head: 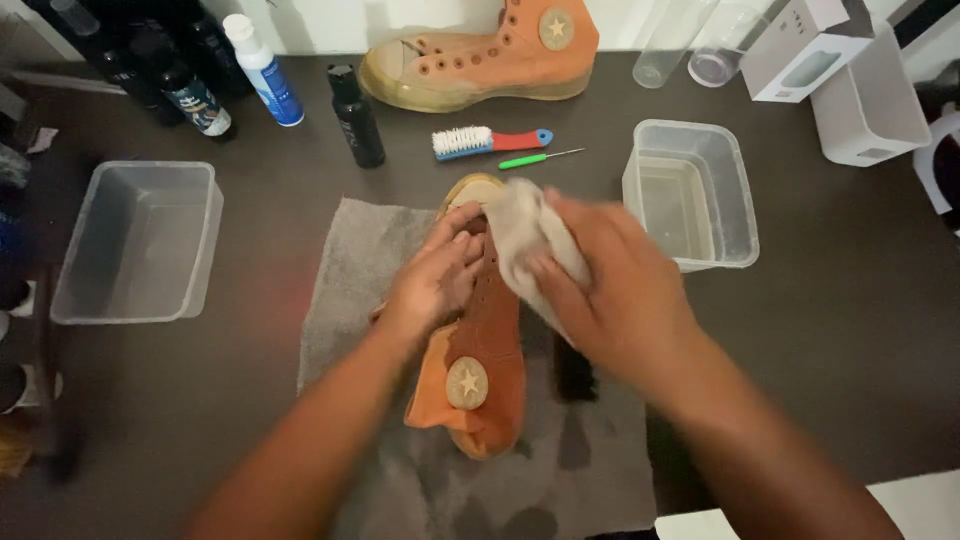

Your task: Brushing and wiping the side of a high-top sneaker to clean it using a brush and a cloth.

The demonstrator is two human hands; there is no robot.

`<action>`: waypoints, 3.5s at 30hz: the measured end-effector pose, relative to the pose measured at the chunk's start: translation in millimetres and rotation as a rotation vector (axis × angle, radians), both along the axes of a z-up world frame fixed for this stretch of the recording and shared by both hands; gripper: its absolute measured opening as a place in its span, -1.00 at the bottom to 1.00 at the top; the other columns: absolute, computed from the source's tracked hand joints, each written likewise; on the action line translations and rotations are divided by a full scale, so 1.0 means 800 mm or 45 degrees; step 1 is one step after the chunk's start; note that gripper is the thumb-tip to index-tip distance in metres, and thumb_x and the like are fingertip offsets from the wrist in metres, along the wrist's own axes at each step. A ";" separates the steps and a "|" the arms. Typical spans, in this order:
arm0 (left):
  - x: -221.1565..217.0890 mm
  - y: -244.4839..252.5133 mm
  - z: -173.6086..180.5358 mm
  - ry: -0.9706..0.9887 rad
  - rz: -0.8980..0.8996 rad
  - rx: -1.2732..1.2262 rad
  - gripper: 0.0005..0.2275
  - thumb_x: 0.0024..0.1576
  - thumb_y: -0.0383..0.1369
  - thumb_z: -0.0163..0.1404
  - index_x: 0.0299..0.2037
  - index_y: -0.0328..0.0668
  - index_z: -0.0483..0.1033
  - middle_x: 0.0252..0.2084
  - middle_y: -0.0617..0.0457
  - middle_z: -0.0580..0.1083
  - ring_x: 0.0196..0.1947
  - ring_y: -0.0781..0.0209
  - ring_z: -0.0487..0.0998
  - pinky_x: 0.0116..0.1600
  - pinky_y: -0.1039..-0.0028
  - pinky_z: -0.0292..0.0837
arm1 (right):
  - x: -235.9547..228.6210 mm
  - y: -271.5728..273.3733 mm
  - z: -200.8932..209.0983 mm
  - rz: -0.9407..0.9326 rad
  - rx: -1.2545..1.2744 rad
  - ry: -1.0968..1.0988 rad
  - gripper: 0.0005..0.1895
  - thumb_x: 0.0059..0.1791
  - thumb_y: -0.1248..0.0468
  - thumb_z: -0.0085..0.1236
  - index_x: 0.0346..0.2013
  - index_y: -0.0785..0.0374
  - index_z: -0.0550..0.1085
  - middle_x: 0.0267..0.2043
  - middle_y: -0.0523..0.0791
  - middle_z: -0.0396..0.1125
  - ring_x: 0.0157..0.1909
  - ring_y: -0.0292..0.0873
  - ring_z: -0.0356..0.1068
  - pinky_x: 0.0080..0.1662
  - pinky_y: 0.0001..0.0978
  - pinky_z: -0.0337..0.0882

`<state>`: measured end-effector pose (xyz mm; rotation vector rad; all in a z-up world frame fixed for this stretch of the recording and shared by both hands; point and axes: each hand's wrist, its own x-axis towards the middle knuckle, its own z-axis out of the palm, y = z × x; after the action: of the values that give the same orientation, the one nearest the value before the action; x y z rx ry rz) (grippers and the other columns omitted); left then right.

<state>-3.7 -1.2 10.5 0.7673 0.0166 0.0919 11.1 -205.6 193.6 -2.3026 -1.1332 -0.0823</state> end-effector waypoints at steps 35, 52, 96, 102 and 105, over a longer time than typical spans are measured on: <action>-0.012 -0.005 0.025 0.025 0.029 -0.023 -0.44 0.29 -0.27 -0.15 0.51 -0.12 0.02 0.19 -0.25 0.42 0.29 -0.16 0.42 0.35 0.14 0.29 | -0.059 -0.031 -0.123 0.315 -0.441 -0.560 -0.60 -0.09 0.15 0.10 0.02 0.18 0.47 -0.16 -0.06 0.34 -0.61 0.01 0.39 -0.72 -0.02 0.21; -0.006 0.007 -0.005 -0.147 -0.120 0.015 -0.47 0.40 -0.28 -0.22 0.54 -0.03 -0.12 0.31 -0.33 0.33 0.39 -0.09 0.28 0.52 -0.04 -0.02 | -0.024 0.001 -0.085 0.279 -0.382 -0.510 -0.68 0.01 0.07 0.06 -0.08 0.21 0.47 -0.32 -0.14 0.27 -0.64 -0.06 0.44 -0.62 -0.21 0.39; 0.004 0.005 -0.022 -0.220 -0.042 -0.003 -0.49 0.41 -0.22 -0.24 0.53 -0.15 -0.07 0.42 -0.37 0.20 0.46 -0.21 0.14 0.53 -0.09 -0.17 | 0.062 0.062 -0.092 -0.093 -0.403 -0.120 -0.53 0.06 0.04 0.01 0.23 0.14 0.39 -0.10 0.06 0.36 -0.28 0.33 0.53 -0.27 0.15 0.52; -0.002 0.003 -0.007 -0.144 -0.076 -0.040 -0.49 0.40 -0.23 -0.22 0.53 -0.01 -0.08 0.36 -0.41 0.27 0.41 -0.26 0.24 0.52 -0.13 -0.07 | 0.026 0.022 -0.095 0.162 -0.466 0.011 -0.58 0.01 0.08 0.00 0.09 0.20 0.46 -0.22 0.04 0.40 -0.30 0.31 0.53 -0.32 0.13 0.51; -0.015 -0.006 0.025 -0.104 -0.032 0.001 -0.49 0.39 -0.22 -0.20 0.52 -0.11 -0.03 0.32 -0.16 0.29 0.35 -0.01 0.26 0.53 0.02 -0.09 | 0.004 0.005 -0.046 0.428 -0.474 0.107 -0.73 -0.03 0.15 0.07 -0.19 0.28 0.52 -0.32 0.06 0.41 -0.33 0.26 0.52 -0.29 0.02 0.52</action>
<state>-15.6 -6.4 30.7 0.7634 -0.0709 0.0991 14.5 -201.3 156.8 -2.3582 -1.5808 0.3783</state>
